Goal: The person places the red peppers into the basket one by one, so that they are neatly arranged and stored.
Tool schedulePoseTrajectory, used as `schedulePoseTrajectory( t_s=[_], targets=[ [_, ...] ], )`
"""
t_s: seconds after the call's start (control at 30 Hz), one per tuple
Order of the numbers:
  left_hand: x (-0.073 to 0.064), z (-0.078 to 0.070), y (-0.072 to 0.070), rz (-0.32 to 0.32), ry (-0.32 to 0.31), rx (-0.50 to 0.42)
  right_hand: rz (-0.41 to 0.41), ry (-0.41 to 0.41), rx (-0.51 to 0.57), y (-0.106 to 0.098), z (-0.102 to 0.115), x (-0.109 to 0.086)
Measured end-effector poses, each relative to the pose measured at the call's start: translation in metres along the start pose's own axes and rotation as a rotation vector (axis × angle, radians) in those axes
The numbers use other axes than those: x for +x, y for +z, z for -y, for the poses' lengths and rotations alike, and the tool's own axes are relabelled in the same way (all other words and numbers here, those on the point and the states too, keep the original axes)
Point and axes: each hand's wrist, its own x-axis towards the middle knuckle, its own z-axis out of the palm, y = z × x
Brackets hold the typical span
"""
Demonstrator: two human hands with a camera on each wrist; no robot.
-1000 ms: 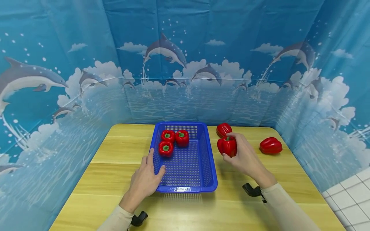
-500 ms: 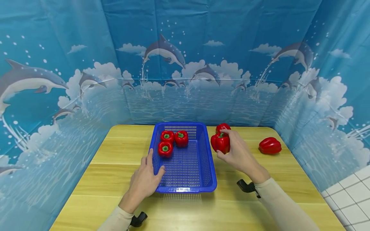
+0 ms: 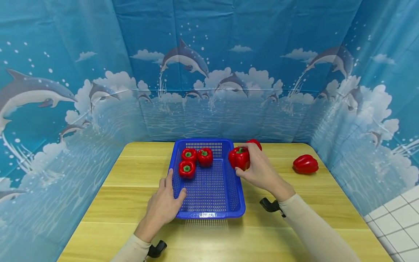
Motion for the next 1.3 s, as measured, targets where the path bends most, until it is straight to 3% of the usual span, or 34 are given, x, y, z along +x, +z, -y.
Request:
schedulePoseTrajectory(
  t_s=[0.67, 1.3],
  targets=[
    [-0.001, 0.002, 0.002, -0.008, 0.003, -0.019, 0.078, -0.037, 0.064, 0.015, 0.018, 0.023],
    [0.0, 0.001, 0.0, -0.002, 0.001, -0.013, 0.11, -0.019, 0.114, 0.022, 0.029, 0.042]
  ],
)
